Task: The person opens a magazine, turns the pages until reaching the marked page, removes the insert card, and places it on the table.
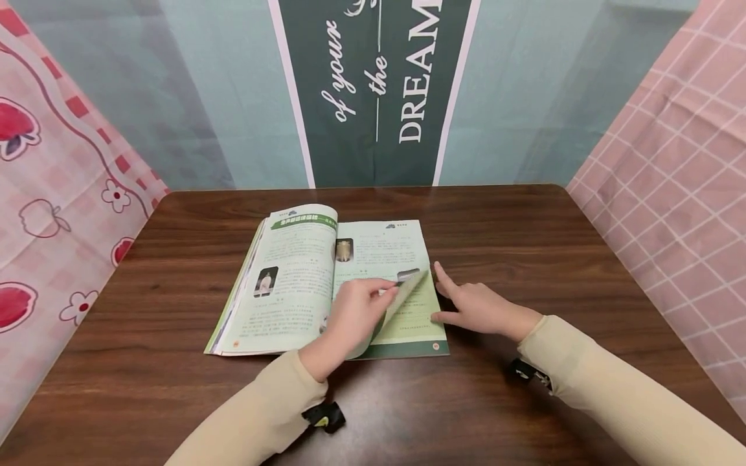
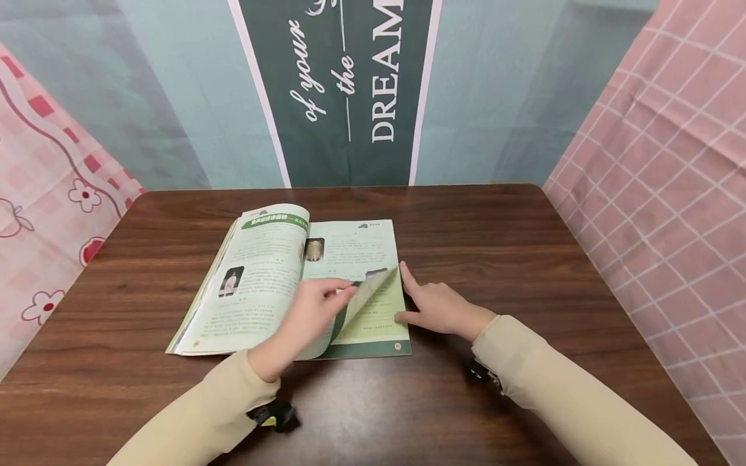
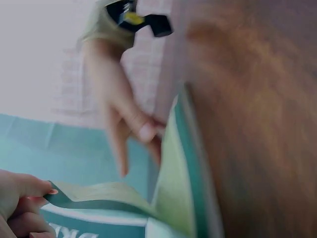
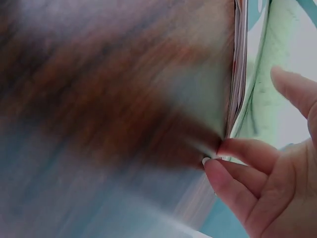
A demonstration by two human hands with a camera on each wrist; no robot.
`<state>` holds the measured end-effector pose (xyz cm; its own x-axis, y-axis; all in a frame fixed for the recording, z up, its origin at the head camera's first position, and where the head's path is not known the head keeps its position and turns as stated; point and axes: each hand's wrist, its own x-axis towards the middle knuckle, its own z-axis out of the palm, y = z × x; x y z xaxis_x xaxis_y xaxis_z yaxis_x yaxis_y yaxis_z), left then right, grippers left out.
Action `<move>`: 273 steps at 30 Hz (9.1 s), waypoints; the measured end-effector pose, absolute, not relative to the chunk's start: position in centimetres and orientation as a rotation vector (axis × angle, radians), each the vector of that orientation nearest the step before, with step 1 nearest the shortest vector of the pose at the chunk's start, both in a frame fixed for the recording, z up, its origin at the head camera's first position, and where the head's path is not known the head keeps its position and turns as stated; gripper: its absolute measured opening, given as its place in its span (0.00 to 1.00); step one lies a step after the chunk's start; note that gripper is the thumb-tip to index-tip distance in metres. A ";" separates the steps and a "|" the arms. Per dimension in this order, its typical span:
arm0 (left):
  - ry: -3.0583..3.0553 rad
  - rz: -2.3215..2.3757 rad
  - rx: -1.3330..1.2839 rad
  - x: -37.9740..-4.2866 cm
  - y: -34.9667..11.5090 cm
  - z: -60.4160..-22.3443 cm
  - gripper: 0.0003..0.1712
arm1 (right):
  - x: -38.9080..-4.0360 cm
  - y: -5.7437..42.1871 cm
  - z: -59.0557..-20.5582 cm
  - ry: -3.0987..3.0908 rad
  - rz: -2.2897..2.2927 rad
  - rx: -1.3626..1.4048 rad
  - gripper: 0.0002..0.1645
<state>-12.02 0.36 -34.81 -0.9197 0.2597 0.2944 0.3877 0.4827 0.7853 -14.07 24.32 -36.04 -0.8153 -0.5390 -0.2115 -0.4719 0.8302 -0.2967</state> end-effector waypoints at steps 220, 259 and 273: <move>-2.544 -1.355 -0.508 -12.4 -0.5 -33.6 0.05 | -14.0 24.1 -35.7 2.723 -0.308 -0.719 0.53; -3.059 -0.705 0.075 -5.9 -21.1 -35.2 0.19 | -12.8 24.0 -36.2 2.705 -0.099 -0.962 0.51; -3.087 -0.619 -0.048 -6.8 -18.2 -33.1 0.18 | -13.1 24.0 -36.8 2.838 -0.090 -1.062 0.22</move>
<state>-6.76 -18.18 -33.09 -0.9995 0.0315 -0.0010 0.0286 0.9222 0.3858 -13.08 23.96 -36.82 -0.7492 -0.6572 -0.0820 -0.6507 0.7535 -0.0937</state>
